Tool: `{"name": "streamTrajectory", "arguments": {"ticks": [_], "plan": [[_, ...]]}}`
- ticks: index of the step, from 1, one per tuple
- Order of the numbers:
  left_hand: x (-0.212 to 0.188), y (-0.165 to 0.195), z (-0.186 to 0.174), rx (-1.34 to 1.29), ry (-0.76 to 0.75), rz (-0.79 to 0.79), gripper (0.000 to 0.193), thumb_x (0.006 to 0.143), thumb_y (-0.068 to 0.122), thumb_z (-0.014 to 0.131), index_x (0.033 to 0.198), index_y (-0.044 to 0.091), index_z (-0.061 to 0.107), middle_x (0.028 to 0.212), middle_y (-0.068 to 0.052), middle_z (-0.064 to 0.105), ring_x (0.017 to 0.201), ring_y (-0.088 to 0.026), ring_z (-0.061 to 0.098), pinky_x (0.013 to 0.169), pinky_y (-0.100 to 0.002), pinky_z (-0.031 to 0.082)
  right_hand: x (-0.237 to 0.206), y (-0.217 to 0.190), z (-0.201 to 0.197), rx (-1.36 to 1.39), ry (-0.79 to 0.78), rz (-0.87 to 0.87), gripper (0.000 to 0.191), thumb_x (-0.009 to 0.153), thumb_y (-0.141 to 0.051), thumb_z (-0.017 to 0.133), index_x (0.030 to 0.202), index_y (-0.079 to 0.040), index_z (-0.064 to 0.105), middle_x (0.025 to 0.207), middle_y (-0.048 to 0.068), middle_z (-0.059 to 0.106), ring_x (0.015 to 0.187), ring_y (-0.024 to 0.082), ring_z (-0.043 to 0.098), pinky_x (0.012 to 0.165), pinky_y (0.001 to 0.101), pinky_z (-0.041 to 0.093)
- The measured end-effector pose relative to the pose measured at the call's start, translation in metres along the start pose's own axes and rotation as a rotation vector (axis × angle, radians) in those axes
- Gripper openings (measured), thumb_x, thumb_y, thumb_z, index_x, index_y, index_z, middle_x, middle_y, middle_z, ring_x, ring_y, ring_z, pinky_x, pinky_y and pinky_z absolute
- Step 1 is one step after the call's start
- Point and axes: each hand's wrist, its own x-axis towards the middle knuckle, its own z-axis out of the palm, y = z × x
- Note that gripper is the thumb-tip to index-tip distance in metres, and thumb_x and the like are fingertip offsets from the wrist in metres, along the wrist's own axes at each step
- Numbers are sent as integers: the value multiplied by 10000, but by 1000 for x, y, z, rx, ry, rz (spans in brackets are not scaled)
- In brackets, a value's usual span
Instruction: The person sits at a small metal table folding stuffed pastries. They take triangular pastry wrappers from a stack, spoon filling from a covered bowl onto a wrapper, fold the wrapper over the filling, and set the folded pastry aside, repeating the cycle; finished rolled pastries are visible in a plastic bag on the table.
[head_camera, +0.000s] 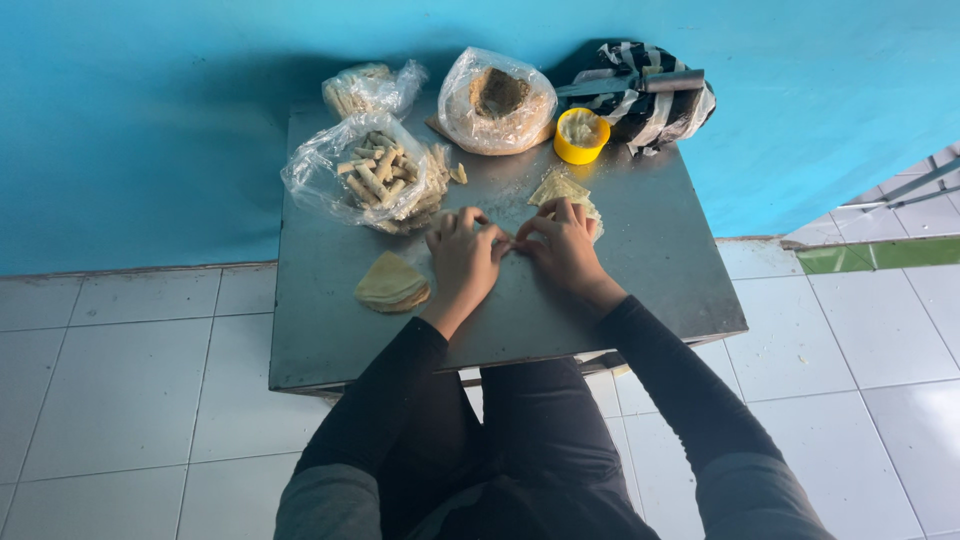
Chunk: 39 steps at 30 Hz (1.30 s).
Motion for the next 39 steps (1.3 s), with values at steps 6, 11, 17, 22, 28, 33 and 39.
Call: {"name": "streamTrajectory", "arguments": {"ticks": [6, 11, 17, 22, 28, 33, 39], "plan": [[19, -3, 29, 118, 45, -245, 236, 894, 270, 728, 1018, 97, 627, 1131, -139, 553, 1123, -369, 491, 842, -530, 360, 20, -6, 22, -25, 73, 250, 174, 821, -276, 800, 969, -191, 767, 1152, 92, 531, 1174, 310, 455, 995, 461, 330], [40, -11, 42, 190, 113, -142, 259, 907, 299, 713, 1064, 124, 604, 1164, -131, 566, 1138, -356, 516, 861, -530, 369, 39, -4, 33, -79, 154, 199, 189, 858, -305, 784, 990, -175, 743, 1181, 116, 523, 1182, 345, 445, 979, 481, 332], [43, -17, 25, 31, -73, -13, 324, 853, 438, 735, 955, 132, 706, 1110, -90, 615, 1077, -334, 533, 868, -564, 349, 41, 13, 6, -37, 301, 279, 140, 918, -305, 771, 1005, -195, 777, 1134, 79, 556, 1132, 319, 472, 924, 464, 313], [45, -6, -1, 66, 8, 119, 278, 902, 425, 721, 916, 148, 722, 1073, -17, 628, 1074, -258, 559, 978, -569, 346, 3, 15, -37, -58, 289, 184, 141, 927, -268, 789, 1024, -169, 763, 1126, 68, 544, 1107, 285, 481, 960, 429, 320], [68, -29, -75, 470, 420, -44, 272, 1032, 394, 707, 960, 132, 708, 1120, -17, 595, 1066, -258, 550, 946, -499, 377, -19, 16, -67, -61, 198, 142, 149, 876, -175, 803, 1018, -149, 770, 1076, 57, 566, 1051, 277, 515, 939, 421, 375], [73, -31, -96, 352, 402, -30, 137, 903, 220, 733, 1009, 134, 721, 1159, -80, 635, 1095, -302, 558, 887, -492, 388, -30, 26, -64, 173, -12, 21, 225, 831, 1, 711, 1045, -69, 714, 1098, 83, 549, 1046, 262, 581, 910, 407, 515], [23, 49, -10, -111, -66, 220, 157, 762, 190, 793, 900, 152, 728, 937, -41, 681, 983, -292, 606, 837, -477, 394, -19, 56, -43, 678, 27, 130, 452, 759, 198, 450, 1168, 9, 495, 1252, 129, 417, 1170, 223, 571, 967, 336, 607]]}}
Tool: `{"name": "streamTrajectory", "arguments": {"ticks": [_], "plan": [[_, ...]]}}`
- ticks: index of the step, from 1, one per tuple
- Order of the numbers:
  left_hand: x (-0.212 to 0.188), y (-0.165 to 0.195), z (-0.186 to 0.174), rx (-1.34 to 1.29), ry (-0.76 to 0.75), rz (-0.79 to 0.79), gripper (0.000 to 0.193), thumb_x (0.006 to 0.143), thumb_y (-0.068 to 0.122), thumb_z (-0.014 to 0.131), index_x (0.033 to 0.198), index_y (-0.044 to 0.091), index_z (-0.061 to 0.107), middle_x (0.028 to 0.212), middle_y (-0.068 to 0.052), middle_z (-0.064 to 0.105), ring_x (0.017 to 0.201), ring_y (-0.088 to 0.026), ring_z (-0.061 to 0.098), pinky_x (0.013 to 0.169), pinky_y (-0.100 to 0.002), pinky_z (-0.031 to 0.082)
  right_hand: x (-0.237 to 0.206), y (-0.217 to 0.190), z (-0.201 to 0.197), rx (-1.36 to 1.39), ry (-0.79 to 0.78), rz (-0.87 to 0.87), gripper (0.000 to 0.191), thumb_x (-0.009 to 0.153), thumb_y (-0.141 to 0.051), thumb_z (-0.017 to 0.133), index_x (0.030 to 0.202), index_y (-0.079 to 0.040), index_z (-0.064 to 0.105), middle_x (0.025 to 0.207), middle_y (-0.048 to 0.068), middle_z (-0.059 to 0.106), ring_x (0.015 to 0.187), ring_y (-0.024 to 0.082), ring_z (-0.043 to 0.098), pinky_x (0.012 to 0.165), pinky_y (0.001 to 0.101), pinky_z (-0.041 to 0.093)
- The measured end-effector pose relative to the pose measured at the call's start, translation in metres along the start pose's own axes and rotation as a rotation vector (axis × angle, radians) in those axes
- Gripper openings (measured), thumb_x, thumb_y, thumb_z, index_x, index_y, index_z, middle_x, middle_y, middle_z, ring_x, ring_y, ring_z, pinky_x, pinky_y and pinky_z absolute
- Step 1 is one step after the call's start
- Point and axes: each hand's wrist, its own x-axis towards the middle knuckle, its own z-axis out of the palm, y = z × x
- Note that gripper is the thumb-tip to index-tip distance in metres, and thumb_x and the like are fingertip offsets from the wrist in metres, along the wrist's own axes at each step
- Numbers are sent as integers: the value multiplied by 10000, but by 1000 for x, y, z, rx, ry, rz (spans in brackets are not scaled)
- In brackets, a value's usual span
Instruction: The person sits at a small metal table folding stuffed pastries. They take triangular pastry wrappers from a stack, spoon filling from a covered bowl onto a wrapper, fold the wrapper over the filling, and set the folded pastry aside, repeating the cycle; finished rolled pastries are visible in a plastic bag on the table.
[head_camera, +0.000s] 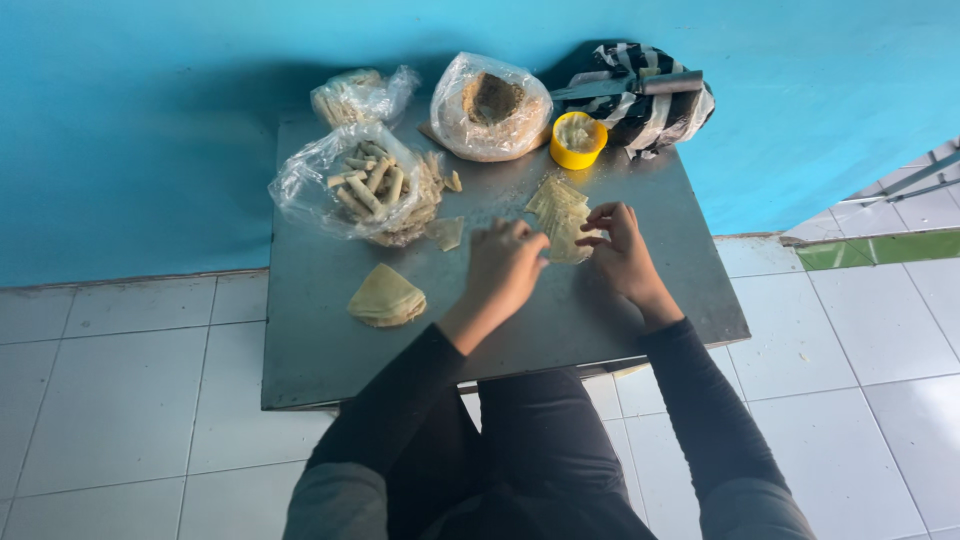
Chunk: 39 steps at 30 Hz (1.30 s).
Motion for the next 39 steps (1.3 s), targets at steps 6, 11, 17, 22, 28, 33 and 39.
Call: {"name": "streamTrajectory", "arguments": {"ticks": [6, 11, 17, 22, 28, 33, 39], "plan": [[1, 5, 53, 157, -136, -25, 161, 820, 202, 774, 929, 106, 703, 952, -80, 668, 996, -285, 600, 856, -444, 395, -5, -17, -12, -550, 96, -145, 390, 806, 158, 548, 1173, 28, 536, 1282, 185, 452, 1150, 337, 569, 954, 376, 547], [-1, 0, 68, 282, -115, -8, 198, 792, 113, 726, 987, 107, 687, 1006, -62, 675, 1005, -256, 612, 870, -417, 407, -15, -43, -1, -531, -56, -264, 419, 693, -100, 824, 1078, -22, 676, 1109, 204, 581, 1025, 385, 589, 875, 454, 496], [1, -11, 48, -61, -151, -96, 153, 811, 146, 740, 959, 150, 701, 973, -40, 683, 1006, -280, 616, 856, -459, 398, -6, -33, 14, -681, -103, -239, 84, 866, -50, 725, 944, -47, 693, 1015, 118, 660, 1006, 335, 645, 891, 423, 527], [-1, -9, 48, 103, -201, 5, 161, 788, 163, 762, 929, 138, 689, 980, -60, 672, 1039, -281, 614, 885, -462, 412, -7, -30, 10, -465, -138, -99, 190, 845, -111, 762, 1000, -25, 693, 1004, 137, 633, 852, 279, 684, 764, 366, 557], [0, -5, 59, 247, -138, 25, 237, 781, 106, 728, 1012, 108, 681, 1020, -70, 668, 1039, -269, 620, 874, -430, 424, -8, -23, 16, -529, -92, -118, 163, 856, -75, 732, 1008, -19, 710, 1022, 143, 641, 881, 299, 689, 787, 368, 561], [-2, -11, 46, -38, -149, -87, 156, 803, 202, 757, 920, 118, 696, 950, -73, 674, 983, -293, 618, 837, -466, 404, -7, -19, 19, -559, -16, -142, 91, 904, -69, 731, 975, -18, 705, 1016, 134, 657, 922, 323, 681, 823, 383, 552], [1, -5, 52, 173, -154, -4, 203, 798, 209, 759, 947, 98, 677, 975, -72, 655, 1005, -274, 623, 868, -437, 422, -6, -29, 9, -412, -117, -14, 222, 853, -123, 785, 1030, -11, 714, 967, 126, 636, 777, 238, 659, 722, 344, 546]]}}
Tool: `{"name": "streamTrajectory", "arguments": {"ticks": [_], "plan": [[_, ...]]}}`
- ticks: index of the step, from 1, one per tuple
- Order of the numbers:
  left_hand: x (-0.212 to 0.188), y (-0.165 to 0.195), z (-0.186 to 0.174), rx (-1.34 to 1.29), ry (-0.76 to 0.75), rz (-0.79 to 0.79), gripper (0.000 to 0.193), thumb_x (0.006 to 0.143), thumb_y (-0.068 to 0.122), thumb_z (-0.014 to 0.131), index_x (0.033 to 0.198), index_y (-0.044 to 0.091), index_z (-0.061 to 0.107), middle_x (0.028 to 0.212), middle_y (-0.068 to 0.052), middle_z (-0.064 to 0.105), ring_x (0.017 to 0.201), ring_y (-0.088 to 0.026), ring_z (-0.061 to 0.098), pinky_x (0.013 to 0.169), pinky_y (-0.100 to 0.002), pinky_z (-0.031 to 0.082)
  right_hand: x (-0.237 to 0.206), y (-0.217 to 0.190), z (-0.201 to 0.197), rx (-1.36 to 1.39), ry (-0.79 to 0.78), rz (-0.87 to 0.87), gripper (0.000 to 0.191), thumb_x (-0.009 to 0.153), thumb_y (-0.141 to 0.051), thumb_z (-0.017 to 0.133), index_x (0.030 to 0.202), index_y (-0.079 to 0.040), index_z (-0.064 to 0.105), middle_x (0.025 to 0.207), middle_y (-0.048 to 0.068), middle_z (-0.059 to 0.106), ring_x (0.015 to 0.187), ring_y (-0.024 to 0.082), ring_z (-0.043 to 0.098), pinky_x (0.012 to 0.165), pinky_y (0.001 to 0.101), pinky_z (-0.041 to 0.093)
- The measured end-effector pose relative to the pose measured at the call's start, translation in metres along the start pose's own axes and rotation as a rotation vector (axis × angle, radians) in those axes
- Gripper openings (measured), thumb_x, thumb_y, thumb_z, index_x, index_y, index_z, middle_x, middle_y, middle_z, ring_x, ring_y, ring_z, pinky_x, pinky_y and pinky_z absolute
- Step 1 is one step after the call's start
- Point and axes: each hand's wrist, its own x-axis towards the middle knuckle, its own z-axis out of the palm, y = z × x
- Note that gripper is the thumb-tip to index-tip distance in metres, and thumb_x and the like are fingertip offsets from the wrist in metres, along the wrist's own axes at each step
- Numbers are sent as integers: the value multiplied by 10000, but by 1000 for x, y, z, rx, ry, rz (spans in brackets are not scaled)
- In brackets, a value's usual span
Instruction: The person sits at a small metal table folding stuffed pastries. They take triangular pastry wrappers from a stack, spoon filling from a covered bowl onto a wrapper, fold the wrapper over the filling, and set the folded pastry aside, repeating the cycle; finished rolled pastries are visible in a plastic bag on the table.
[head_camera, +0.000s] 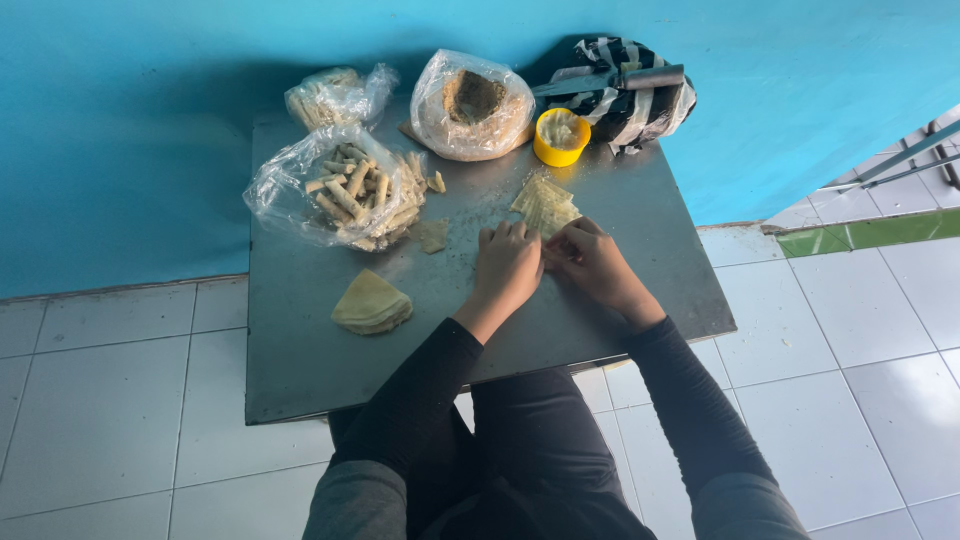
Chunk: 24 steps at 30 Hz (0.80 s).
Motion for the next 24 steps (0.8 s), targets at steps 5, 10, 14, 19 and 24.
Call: {"name": "streamTrajectory", "arguments": {"ticks": [5, 10, 14, 19, 24], "plan": [[1, 4, 2, -137, 158, -62, 173, 885, 180, 735, 1019, 113, 648, 1011, -57, 639, 1001, -261, 619, 853, -433, 412, -1, 16, 10, -62, 136, -19, 154, 902, -103, 756, 1020, -7, 728, 986, 107, 669, 781, 165, 653, 715, 307, 545], [0, 3, -2, -177, 141, -37, 281, 818, 270, 769, 1040, 128, 670, 952, -74, 635, 921, -284, 600, 793, -457, 394, 12, 47, 6, 232, 310, 221, 155, 984, -111, 717, 1064, 22, 716, 896, 45, 709, 799, 66, 623, 717, 252, 518], [1, 4, 1, -150, 170, -28, 129, 870, 235, 763, 925, 152, 681, 933, -38, 655, 952, -268, 611, 843, -449, 406, 25, 57, -14, 382, 342, 230, 166, 995, -109, 680, 1091, 20, 720, 930, 6, 731, 815, 43, 650, 737, 220, 530], [5, 7, 5, -459, 268, -115, 189, 940, 236, 731, 1032, 73, 700, 925, -59, 722, 879, -274, 692, 803, -426, 498, 29, 42, -28, 417, 229, 225, 184, 1008, -112, 682, 1115, 30, 728, 938, 19, 726, 828, 48, 632, 757, 222, 507], [23, 2, 7, -1279, -27, -614, 338, 966, 329, 731, 1042, 1, 704, 855, -68, 751, 748, -116, 728, 676, -250, 556, 23, 15, -24, 452, 80, 186, 192, 995, -118, 685, 1105, 36, 718, 962, 24, 728, 859, 40, 634, 777, 226, 519]]}}
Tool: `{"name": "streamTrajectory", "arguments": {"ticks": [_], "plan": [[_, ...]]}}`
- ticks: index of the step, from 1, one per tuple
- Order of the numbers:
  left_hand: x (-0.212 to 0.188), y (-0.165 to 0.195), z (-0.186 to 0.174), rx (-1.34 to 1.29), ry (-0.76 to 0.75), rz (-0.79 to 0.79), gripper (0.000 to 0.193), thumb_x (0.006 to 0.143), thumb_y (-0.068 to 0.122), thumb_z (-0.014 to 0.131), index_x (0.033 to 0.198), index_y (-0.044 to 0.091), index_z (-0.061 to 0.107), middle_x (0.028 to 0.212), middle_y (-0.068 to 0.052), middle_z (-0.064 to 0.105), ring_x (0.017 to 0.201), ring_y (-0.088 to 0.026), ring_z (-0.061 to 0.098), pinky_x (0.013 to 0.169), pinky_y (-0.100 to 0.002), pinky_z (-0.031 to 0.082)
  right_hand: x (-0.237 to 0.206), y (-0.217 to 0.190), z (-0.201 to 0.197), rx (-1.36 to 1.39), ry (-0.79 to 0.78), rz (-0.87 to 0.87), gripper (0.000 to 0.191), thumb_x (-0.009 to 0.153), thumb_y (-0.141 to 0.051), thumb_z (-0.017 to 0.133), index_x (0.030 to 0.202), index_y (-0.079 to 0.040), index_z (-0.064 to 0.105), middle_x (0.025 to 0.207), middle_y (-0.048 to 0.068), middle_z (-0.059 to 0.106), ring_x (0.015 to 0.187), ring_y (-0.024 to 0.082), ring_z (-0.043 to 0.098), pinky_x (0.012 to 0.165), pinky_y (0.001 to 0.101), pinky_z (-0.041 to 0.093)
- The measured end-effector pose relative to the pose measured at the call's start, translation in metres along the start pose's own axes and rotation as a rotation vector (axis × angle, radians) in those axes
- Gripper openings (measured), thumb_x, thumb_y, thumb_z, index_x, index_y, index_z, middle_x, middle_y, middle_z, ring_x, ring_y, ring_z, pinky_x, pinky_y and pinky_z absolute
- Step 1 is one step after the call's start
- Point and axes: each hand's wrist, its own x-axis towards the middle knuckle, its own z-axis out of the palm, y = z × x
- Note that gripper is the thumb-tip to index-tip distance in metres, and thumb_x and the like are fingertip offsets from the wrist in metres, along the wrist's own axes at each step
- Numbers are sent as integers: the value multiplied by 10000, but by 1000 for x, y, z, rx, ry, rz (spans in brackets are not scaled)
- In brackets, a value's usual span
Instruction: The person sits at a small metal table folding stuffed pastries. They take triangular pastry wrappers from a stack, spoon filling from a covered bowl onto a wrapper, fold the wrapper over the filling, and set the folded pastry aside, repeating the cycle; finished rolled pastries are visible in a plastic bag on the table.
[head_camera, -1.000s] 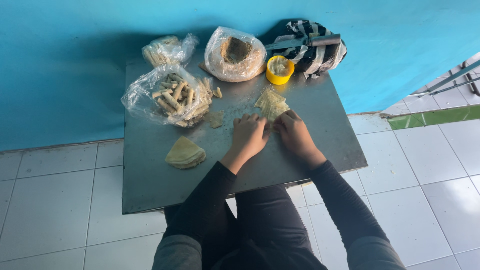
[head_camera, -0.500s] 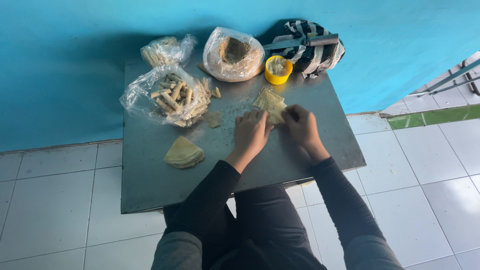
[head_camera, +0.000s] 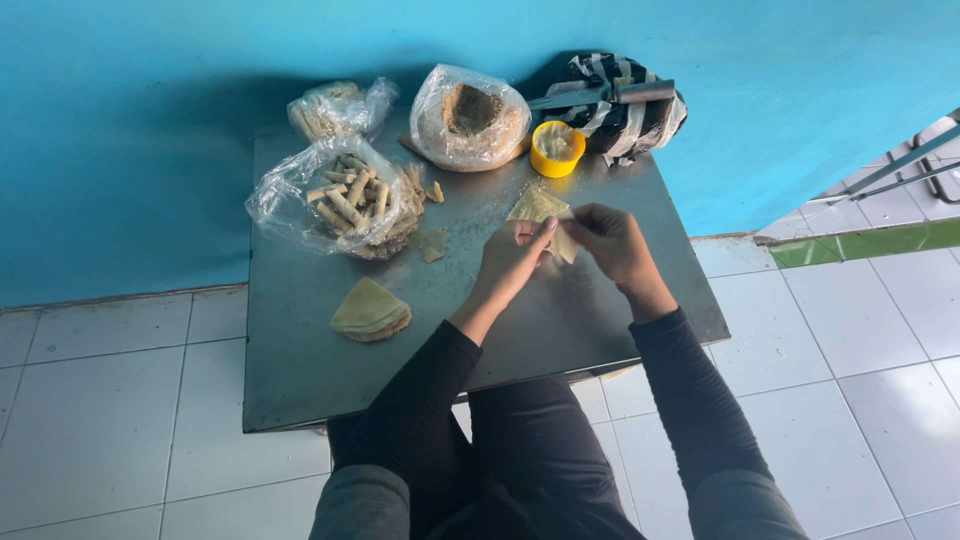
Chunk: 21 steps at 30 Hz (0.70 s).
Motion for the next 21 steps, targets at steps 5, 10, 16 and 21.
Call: {"name": "streamTrajectory", "arguments": {"ticks": [5, 10, 16, 21], "plan": [[-3, -4, -18, -18, 20, 50, 221, 915, 159, 717, 1015, -37, 710, 813, -81, 739, 668, -103, 683, 597, -245, 536, -11, -13, 13, -11, -74, 23, 196, 969, -111, 699, 1095, 39, 715, 978, 28, 731, 876, 47, 643, 795, 227, 530], [-33, -5, -53, 284, 92, 210, 152, 894, 113, 731, 976, -11, 698, 817, -84, 746, 650, -113, 719, 600, -261, 568, -14, -27, 1, 26, 25, -6, 182, 987, -117, 692, 1091, 31, 710, 962, 10, 731, 864, 42, 655, 795, 217, 535], [-65, 3, -71, 527, 163, 323, 148, 887, 126, 773, 951, 21, 690, 858, -112, 766, 755, -211, 758, 691, -311, 586, -24, -38, 3, -418, 106, -114, 159, 944, -97, 741, 1045, 26, 740, 881, 34, 716, 741, 50, 595, 668, 242, 479], [-48, 7, -55, 742, 114, 540, 434, 830, 174, 808, 1200, 32, 633, 1103, -147, 675, 986, -321, 677, 855, -417, 536, -25, -44, 7, -391, -11, -91, 172, 943, -92, 741, 1073, 21, 738, 880, 19, 725, 747, 53, 571, 691, 231, 485]]}}
